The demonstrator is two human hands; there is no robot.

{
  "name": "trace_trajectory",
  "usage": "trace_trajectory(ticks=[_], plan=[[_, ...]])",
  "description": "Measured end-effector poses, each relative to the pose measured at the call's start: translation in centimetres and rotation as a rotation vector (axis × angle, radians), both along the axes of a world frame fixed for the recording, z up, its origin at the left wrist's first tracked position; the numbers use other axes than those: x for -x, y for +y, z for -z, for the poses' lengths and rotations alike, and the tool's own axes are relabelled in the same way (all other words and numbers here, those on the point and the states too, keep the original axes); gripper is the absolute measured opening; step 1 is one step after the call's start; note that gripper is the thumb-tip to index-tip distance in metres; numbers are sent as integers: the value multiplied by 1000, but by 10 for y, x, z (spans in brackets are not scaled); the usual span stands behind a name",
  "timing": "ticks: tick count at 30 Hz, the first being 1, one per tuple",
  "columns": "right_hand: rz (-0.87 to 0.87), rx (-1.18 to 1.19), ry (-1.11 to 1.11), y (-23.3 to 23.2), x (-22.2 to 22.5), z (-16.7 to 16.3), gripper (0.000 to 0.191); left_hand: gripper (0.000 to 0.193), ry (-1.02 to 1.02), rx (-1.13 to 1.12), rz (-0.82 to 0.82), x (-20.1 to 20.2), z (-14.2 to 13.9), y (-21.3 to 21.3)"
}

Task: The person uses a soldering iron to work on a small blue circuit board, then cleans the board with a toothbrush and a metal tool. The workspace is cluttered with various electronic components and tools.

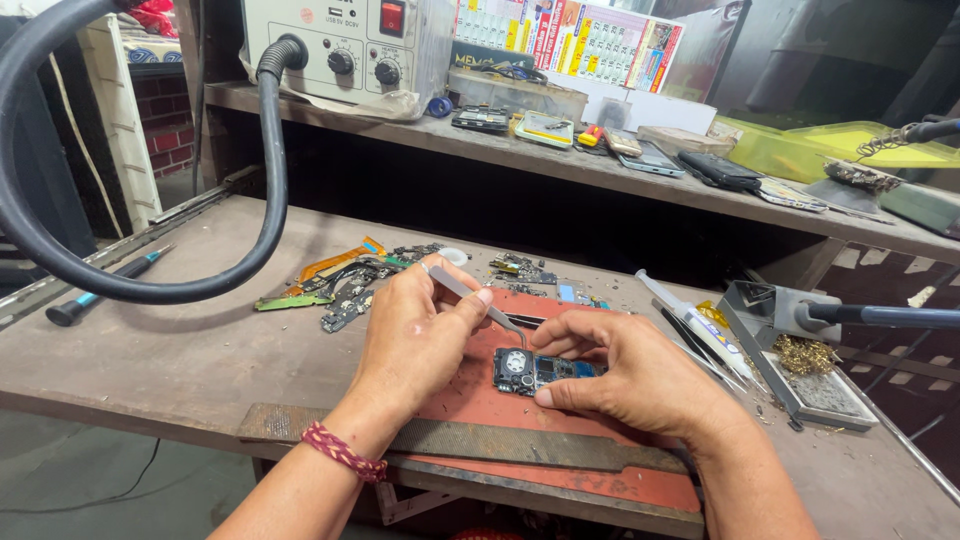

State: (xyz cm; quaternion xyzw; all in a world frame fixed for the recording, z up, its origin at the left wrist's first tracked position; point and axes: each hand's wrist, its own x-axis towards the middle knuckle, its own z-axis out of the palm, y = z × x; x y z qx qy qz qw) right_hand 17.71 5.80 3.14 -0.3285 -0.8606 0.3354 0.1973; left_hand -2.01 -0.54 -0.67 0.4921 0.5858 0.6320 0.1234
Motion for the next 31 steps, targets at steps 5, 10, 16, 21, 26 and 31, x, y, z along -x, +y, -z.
trace_trajectory(ticks=[5,10,16,21,26,31], plan=[[25,20,-1,0,0,0,54,14,-6,16,-7,1,-1,0],[0,-30,7,0,-1,2,52,12,-33,-9,20,0,-1,0],[-14,-61,10,2,-3,5,53,10,-52,-75,75,2,5,2],[18,-115,-22,1,-3,5,55,11,-70,-103,171,4,10,7],[15,-126,-47,-3,-2,2,54,10,-77,-86,146,4,12,7],[32,-158,-75,-9,-2,-2,48,10,-92,-74,161,5,12,7]])
